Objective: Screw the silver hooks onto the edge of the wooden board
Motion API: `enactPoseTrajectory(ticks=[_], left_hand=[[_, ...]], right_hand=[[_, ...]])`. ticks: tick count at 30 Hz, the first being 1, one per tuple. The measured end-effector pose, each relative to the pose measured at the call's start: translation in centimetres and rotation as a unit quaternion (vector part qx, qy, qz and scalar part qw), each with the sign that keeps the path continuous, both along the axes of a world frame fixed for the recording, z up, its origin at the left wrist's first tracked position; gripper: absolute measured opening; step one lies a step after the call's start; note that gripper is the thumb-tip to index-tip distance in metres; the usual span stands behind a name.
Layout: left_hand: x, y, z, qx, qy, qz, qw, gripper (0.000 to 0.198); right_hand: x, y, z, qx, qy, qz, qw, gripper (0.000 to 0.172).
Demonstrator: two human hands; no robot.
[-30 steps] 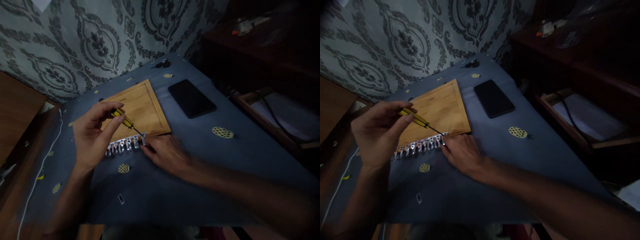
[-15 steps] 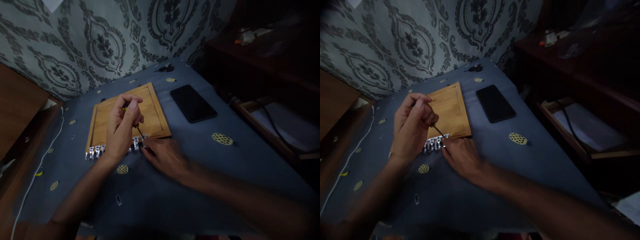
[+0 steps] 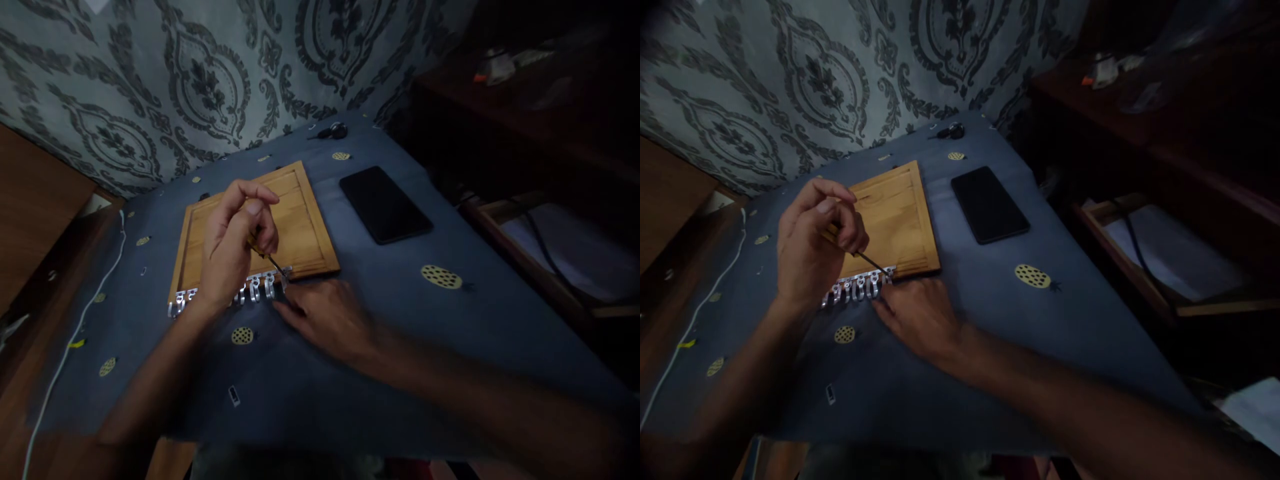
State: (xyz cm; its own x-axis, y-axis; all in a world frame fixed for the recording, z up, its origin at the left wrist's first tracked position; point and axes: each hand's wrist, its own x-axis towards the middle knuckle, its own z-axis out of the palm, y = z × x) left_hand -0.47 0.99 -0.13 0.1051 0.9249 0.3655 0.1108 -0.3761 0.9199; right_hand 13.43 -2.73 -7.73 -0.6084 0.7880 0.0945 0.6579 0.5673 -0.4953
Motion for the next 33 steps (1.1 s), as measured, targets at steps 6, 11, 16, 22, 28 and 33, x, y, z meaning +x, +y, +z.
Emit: enactPoseTrajectory(ticks=[6,11,16,22,28,33], left_hand=[[-2.9,-0.9,1.9,0.165,0.395,0.101,0.898,0.037],[-3.3,-0.9,3.4,0.172,0.452,0.069,0.873,0.026],[-3.1,-1.2,5.0,0.132,0.496,-0.019,0.858,0.013],[-3.7,-0.6,6.7,0.108,0.525,-0.091,0.839,0.006],[-3.9,-0.3,6.7,0.080,0.568,-0.058,0.817,0.030],[-2.9,-1.0,7.4,0.028,0.640,-0.048,0.767,0.030]], right_hand=[[0.0,-1.5,-0.8,0.087,-0.018,0.227,0.970,0.007],[0.2,-1.0,-0.1,0.076,-0.058,0.278,0.956,0.006],[0.3,-0.5,0.4,0.045,-0.059,0.291,0.954,0.011],[0.4,-0.5,0.7,0.034,-0.073,0.287,0.955,0.017],[0.5,-0.5,1.0,0.022,-0.078,0.287,0.955,0.022],[0.5,-0.5,0.7,0.025,-0.062,0.285,0.956,0.021]])
